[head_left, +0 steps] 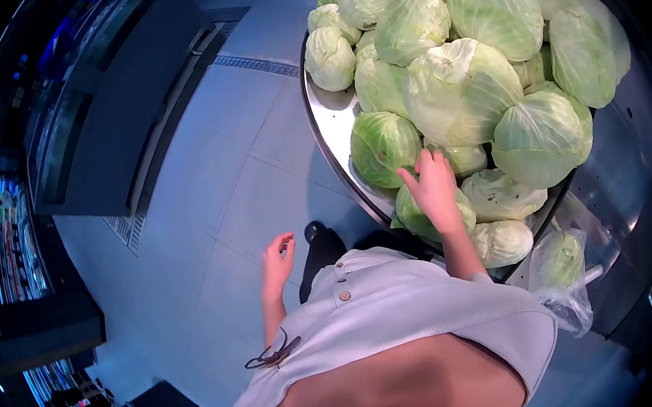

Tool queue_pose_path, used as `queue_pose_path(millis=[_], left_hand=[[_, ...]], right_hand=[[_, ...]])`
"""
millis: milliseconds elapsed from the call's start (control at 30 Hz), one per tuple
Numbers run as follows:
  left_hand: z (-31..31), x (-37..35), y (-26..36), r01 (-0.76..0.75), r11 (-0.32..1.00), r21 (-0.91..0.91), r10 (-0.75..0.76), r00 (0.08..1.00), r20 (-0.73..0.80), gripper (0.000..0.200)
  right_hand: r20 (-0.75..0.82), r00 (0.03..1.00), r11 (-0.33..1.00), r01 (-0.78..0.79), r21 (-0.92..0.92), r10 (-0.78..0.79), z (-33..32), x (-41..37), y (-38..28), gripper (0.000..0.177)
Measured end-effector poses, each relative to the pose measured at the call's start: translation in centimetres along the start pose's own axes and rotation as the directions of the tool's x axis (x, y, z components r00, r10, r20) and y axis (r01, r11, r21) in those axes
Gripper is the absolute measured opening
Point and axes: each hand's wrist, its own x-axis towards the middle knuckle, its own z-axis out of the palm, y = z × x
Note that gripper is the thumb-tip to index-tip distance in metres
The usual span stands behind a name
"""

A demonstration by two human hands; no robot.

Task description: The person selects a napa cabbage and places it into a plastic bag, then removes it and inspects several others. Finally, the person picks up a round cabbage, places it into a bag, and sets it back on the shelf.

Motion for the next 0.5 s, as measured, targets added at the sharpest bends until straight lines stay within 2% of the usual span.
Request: queue_pose_path(millis=[100, 167, 200, 233, 267, 300, 333, 367, 400, 433, 500], left_hand=[[0.0, 9.2, -0.2, -0.145, 0.989, -0.012, 0.143, 0.951, 0.274, 0.019], [0.5, 15.3, 2.2, -0.288, 0.955, -0.076, 0.295, 0.878, 0.378, 0.017], [0.9, 18.0, 3.3, -0.367, 0.924, -0.109, 0.379, 0.832, 0.406, 0.016], [1.3, 21.2, 4.7, -0.443, 0.885, -0.147, 0.460, 0.775, 0.433, 0.016], [1.4, 24.0, 6.3, -0.455, 0.861, -0.229, 0.507, 0.722, 0.471, 0.015], [2.0, 26.1, 8.1, -0.444, 0.839, -0.315, 0.544, 0.675, 0.498, 0.015], [2.3, 28.1, 9.9, -0.475, 0.811, -0.341, 0.583, 0.610, 0.537, 0.017], [2.3, 30.0, 11.7, -0.507, 0.778, -0.371, 0.622, 0.539, 0.568, 0.019], [2.4, 31.6, 13.3, -0.470, 0.796, -0.381, 0.593, 0.478, 0.648, 0.025], [2.8, 32.8, 14.7, -0.437, 0.812, -0.387, 0.563, 0.416, 0.714, 0.032], [4.0, 34.4, 16.5, -0.443, 0.800, -0.405, 0.568, 0.344, 0.747, 0.042]], right_hand=[[-0.107, 0.987, 0.983, -0.135, -0.123, 0.122, 2.1, -0.1, -0.7, 0.063], [-0.180, 0.960, 0.955, -0.245, -0.168, 0.215, 2.2, -0.2, -2.7, 0.081], [-0.144, 0.945, 0.934, -0.315, -0.169, 0.293, 2.8, 0.2, -2.9, 0.096], [-0.164, 0.926, 0.897, -0.371, -0.240, 0.340, 3.4, 0.5, -3.3, 0.102], [-0.085, 0.894, 0.845, -0.444, -0.299, 0.440, 3.0, 1.0, -4.3, 0.108], [-0.112, 0.879, 0.809, -0.471, -0.352, 0.463, 3.7, 1.2, -4.2, 0.109], [-0.160, 0.853, 0.782, -0.519, -0.345, 0.496, 4.2, 1.5, -4.4, 0.107], [-0.135, 0.805, 0.754, -0.590, -0.290, 0.578, 3.9, 2.1, -5.1, 0.101], [-0.091, 0.765, 0.725, -0.635, -0.267, 0.638, 4.0, 2.6, -5.1, 0.098], [-0.126, 0.780, 0.741, -0.623, -0.251, 0.613, 4.2, 2.5, -5.3, 0.092], [-0.132, 0.765, 0.737, -0.643, -0.211, 0.630, 4.0, 2.6, -5.9, 0.089]])
